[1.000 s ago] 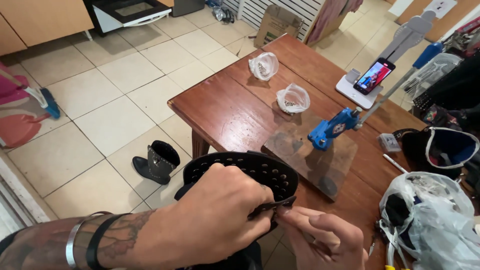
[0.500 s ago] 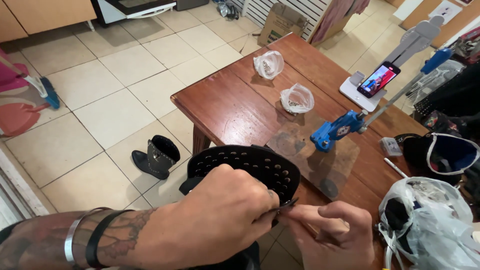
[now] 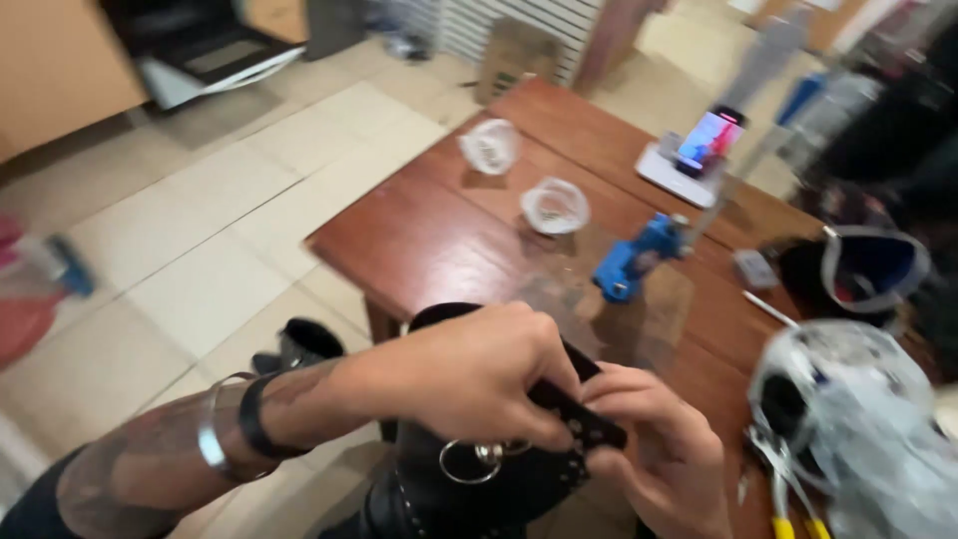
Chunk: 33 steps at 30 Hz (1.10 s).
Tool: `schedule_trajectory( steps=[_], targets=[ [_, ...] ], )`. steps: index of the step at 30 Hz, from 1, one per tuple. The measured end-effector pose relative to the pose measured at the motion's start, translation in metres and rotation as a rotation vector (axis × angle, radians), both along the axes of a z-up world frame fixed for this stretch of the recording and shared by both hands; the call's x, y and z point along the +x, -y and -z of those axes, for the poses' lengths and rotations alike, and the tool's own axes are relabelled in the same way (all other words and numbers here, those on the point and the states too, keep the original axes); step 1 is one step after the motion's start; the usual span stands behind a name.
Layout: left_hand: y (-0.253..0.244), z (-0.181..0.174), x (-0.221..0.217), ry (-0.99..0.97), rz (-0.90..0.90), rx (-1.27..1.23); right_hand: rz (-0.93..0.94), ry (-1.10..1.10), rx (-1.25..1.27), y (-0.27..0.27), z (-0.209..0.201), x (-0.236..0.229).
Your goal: The person is attaching metal studs and rings to leather boots using a press and punch tools.
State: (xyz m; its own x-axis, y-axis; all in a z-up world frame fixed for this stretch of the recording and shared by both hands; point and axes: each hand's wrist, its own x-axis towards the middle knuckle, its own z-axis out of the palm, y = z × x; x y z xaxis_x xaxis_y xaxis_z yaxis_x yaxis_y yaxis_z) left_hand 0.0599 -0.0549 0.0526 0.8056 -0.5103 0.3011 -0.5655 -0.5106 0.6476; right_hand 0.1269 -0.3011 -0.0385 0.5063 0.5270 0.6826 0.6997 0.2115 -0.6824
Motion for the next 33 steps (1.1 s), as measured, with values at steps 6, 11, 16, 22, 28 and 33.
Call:
schedule_trajectory(
  steps=[6,11,16,22,28,33],
  targets=[
    [0.002,0.045,0.137,-0.488,0.224,-0.063,0.333,0.071,-0.271,0.018,0.031,0.053],
    [0.009,0.125,0.23,-0.828,0.374,-0.247,0.476,0.108,-0.279,0.019,0.078,0.102],
    [0.014,0.172,0.285,-0.99,0.318,-0.286,0.576,-0.622,-0.474,0.01,0.131,0.134],
    [0.013,0.18,0.318,-0.957,0.059,-0.222,0.598,-0.81,-0.039,-0.005,0.165,0.165],
    [0.012,0.181,0.331,-1.011,-0.037,-0.387,0.557,-0.898,0.097,-0.013,0.149,0.192],
    [0.014,0.187,0.338,-0.959,-0.108,-0.317,0.561,-0.938,0.086,-0.016,0.145,0.199]
  ],
)
